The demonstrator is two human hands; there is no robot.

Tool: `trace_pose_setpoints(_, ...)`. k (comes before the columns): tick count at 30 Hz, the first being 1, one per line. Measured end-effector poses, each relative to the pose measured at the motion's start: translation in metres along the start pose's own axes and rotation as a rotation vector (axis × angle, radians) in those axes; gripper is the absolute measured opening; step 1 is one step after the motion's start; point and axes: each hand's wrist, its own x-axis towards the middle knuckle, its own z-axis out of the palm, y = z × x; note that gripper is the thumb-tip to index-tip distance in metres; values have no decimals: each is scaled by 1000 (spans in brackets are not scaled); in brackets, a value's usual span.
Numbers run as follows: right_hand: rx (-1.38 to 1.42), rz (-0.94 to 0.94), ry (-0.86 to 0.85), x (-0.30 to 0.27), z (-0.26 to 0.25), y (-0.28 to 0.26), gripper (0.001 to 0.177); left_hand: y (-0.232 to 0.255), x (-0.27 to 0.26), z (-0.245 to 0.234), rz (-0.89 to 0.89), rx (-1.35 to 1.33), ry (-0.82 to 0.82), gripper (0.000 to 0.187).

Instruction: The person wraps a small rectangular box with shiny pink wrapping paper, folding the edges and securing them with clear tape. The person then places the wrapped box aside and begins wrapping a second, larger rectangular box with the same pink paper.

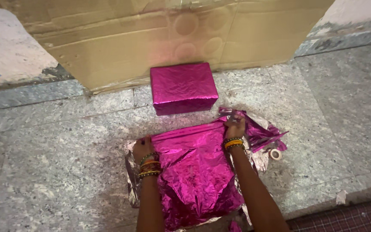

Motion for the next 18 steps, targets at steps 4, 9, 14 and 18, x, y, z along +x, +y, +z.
trace_pose_setpoints(4, -235, -43, -48, 5, -4, -3, 27, 18, -17, -26, -26, -11, -56, 63)
trace_pose_setpoints(9, -237, 154, -110, 9, 2, -6, 24, 45, -44, -58, -186, 8, -251, 76)
trace_pose_setpoints(14, -228, 145, -122, 1, -3, -23, 22, 41, -76, -85, -48, 156, -346, 85)
trace_pose_setpoints(18, -200, 230, -371, -48, -68, -50, 22, 18, -108, -103, -24, 92, -448, 84)
